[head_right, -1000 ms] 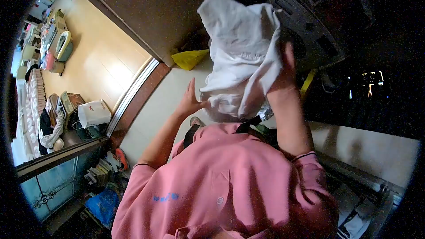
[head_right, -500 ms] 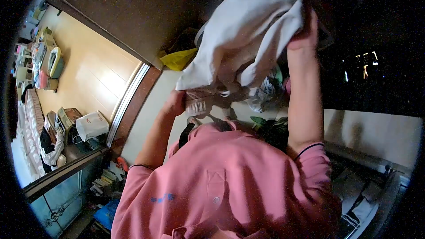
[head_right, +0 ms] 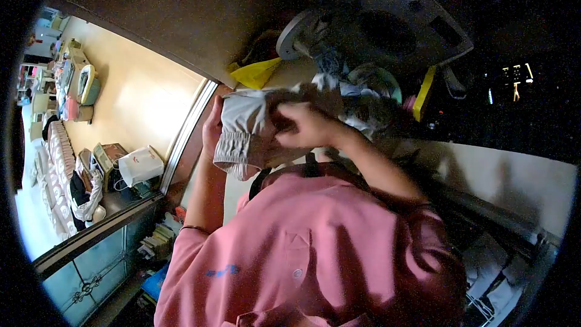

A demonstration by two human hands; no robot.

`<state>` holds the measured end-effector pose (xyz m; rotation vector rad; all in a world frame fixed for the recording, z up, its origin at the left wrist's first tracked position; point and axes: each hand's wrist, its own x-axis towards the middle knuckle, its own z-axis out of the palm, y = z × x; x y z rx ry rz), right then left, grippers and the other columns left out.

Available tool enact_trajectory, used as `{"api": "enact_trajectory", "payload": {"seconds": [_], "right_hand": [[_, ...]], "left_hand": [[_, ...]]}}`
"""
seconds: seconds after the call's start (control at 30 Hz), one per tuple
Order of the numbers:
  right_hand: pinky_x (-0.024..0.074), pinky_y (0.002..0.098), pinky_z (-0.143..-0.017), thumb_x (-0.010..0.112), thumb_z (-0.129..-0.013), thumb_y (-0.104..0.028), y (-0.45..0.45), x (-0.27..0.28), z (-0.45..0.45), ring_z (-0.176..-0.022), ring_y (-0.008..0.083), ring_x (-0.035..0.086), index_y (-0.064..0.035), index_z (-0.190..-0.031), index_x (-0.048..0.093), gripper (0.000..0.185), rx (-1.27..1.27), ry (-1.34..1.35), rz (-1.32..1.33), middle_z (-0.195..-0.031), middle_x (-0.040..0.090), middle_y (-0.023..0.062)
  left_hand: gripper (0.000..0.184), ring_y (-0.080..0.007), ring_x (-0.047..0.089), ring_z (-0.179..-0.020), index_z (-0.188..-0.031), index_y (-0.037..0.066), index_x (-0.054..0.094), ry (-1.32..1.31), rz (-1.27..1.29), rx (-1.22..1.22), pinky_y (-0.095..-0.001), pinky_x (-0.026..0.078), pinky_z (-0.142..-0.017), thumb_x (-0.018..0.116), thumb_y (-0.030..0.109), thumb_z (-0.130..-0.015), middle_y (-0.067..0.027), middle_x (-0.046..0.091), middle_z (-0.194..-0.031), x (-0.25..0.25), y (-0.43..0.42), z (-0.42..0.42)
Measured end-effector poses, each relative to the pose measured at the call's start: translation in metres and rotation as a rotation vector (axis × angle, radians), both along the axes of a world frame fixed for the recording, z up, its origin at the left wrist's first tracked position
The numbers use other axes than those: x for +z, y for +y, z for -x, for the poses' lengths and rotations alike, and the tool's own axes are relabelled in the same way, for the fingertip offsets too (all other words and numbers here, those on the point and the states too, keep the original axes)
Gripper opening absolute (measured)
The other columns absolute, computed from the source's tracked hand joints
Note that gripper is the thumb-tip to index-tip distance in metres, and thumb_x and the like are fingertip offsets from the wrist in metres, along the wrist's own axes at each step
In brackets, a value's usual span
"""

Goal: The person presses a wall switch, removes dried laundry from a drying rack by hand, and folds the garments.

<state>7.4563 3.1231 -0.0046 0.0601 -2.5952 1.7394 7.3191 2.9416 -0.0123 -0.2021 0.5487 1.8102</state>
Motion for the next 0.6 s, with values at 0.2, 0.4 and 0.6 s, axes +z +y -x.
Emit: {"api": "enact_trajectory", "payload": {"seconds": [0.2,0.4,0.6], "right_hand": [[0.0414,0.0412,-0.09,0.061,-0.075,-0.041,-0.029,-0.027,0.034,-0.107,0.0321,0.052,-0.0059,-0.105,0.059,0.046,0.402,-0.236,-0.607,-0.112,0.057,0.0195],[0.0451,0.0301,-0.062,0.062,-0.083,-0.02,-0.024,0.032,0.038,-0.063,0.013,0.056,-0.0002,-0.088,0.063,0.021,0.409,-0.481,0.19,-0.069,0.063,0.0054],[0.047,0.0263,-0.069,0.063,-0.082,-0.014,-0.024,-0.044,0.021,-0.079,0.0101,0.057,0.0008,-0.098,0.061,0.022,0.289,-0.772,0.79,-0.089,0.064,0.0055]], "left_hand": [[0.053,-0.0294,0.057,-0.103,-0.12,0.0,0.047,0.065,-0.077,0.082,-0.0426,0.045,-0.091,0.039,0.045,-0.094,-0.0162,0.057,-0.115,0.0,0.005,0.016],[0.07,-0.0251,0.053,-0.108,-0.127,0.0,0.043,0.305,0.138,-0.013,-0.0411,0.041,-0.095,0.022,0.057,-0.093,-0.0137,0.055,-0.119,-0.016,-0.025,0.039],[0.054,-0.0169,0.058,-0.085,-0.126,-0.008,0.04,1.105,0.716,-0.498,-0.0277,0.049,-0.07,0.054,0.028,-0.09,-0.0131,0.059,-0.102,-0.029,-0.066,0.001]]}}
